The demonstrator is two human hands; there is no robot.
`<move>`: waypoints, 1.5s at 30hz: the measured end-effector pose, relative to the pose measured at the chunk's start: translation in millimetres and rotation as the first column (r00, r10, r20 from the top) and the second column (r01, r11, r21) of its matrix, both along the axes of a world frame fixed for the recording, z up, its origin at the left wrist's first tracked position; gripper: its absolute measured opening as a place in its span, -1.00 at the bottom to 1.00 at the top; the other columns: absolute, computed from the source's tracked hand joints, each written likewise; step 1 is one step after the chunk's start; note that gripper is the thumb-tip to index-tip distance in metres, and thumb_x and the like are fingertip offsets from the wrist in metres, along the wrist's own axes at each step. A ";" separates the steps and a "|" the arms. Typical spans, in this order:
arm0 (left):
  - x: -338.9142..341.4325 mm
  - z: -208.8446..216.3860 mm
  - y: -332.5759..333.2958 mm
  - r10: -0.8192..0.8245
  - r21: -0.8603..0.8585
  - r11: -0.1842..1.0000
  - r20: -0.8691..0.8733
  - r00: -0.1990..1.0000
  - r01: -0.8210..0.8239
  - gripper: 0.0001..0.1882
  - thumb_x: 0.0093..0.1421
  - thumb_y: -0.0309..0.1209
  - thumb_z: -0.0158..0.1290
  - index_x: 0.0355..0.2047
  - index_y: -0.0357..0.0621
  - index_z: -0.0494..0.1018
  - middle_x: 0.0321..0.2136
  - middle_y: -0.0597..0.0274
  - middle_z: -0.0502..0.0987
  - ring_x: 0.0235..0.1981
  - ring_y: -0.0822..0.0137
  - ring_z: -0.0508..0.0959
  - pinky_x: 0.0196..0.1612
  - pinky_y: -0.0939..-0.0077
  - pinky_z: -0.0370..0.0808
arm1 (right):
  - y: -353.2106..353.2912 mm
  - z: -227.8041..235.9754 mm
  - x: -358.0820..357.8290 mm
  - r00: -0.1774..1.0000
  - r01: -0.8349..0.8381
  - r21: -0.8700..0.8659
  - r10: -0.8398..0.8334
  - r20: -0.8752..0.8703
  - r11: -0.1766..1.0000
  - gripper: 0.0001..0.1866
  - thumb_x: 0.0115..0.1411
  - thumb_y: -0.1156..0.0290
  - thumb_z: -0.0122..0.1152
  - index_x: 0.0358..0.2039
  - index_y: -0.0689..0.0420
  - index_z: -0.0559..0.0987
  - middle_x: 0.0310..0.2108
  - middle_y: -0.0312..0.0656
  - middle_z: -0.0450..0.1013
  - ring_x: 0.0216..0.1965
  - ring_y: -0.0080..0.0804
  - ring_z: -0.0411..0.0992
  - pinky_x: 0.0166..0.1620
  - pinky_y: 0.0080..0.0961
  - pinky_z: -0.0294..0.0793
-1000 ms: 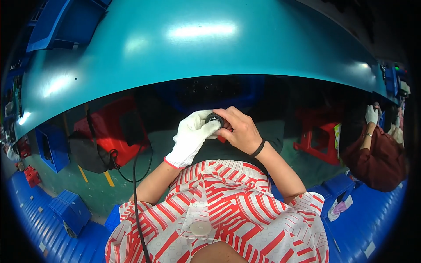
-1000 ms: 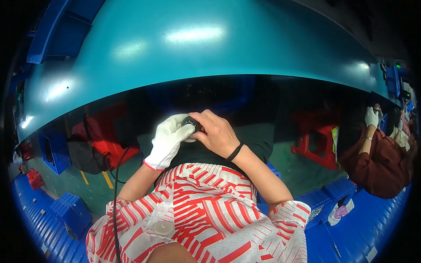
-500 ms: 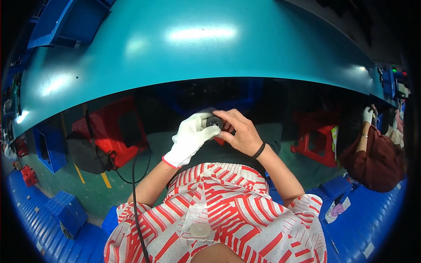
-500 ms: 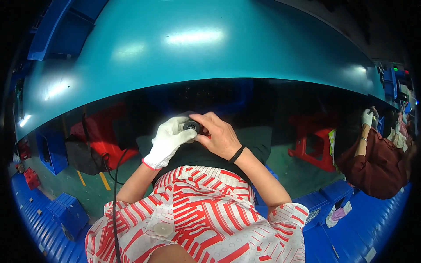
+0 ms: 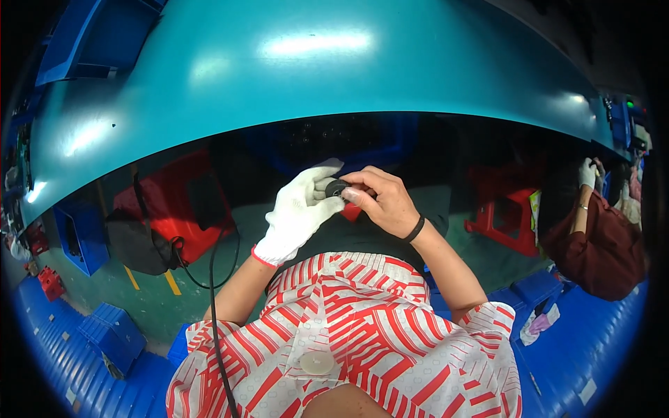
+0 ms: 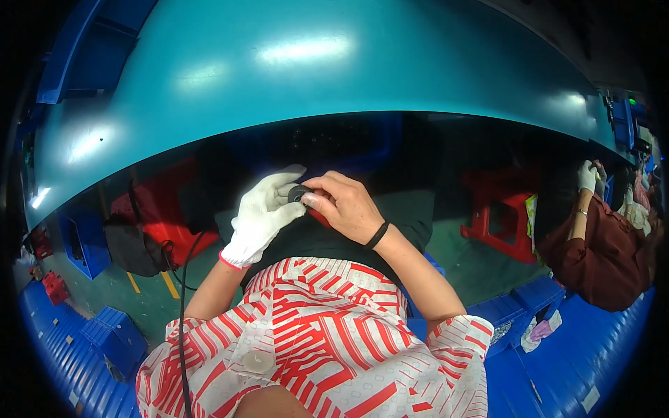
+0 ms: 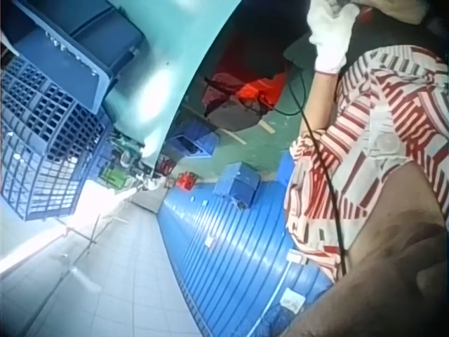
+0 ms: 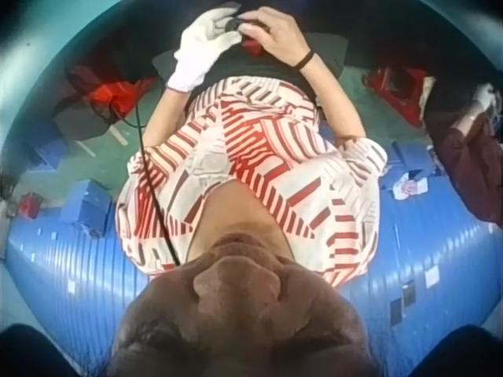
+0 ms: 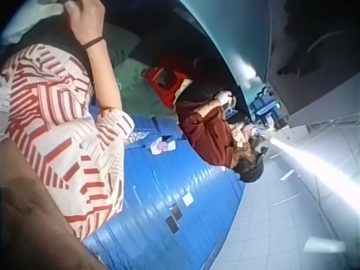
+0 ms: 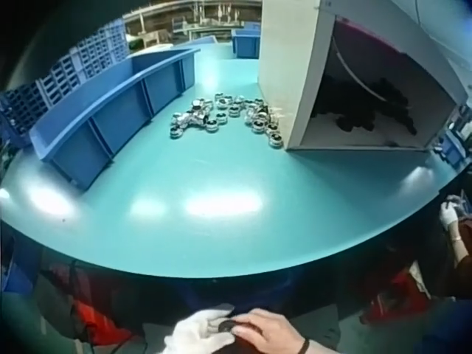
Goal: The person is assembling fidget spinners by pressing metal center bearings into black outer rings at a factory workbench.
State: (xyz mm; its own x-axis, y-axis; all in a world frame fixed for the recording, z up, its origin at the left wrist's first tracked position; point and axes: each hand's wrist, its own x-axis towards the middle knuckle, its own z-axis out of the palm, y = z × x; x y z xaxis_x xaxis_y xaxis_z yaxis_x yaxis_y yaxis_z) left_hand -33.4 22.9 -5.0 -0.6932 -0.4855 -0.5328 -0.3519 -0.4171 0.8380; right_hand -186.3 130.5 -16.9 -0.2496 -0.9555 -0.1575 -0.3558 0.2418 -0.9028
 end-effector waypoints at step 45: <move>6.4 -23.2 4.6 0.376 0.314 0.889 -0.084 0.923 -0.334 -0.66 0.27 -0.30 -0.04 -0.20 -0.45 0.36 -0.25 -0.17 0.52 -0.31 0.13 0.59 -0.22 0.34 0.55 | 23.0 -1.5 -1.9 0.182 0.126 0.106 -0.128 0.975 0.986 -0.56 0.38 0.18 -0.29 -0.08 0.31 0.43 -0.16 0.07 0.47 -0.31 -0.41 0.48 -0.27 -0.56 0.49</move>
State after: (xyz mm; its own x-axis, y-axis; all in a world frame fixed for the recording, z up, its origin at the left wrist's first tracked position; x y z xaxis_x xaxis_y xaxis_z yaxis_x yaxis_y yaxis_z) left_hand -27.0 27.5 -28.2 -0.5804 -0.5526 -0.5981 -0.0243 -0.7224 0.6910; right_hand -188.2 153.4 -18.4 -0.0123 -0.9268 -0.3753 0.8459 0.1905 -0.4981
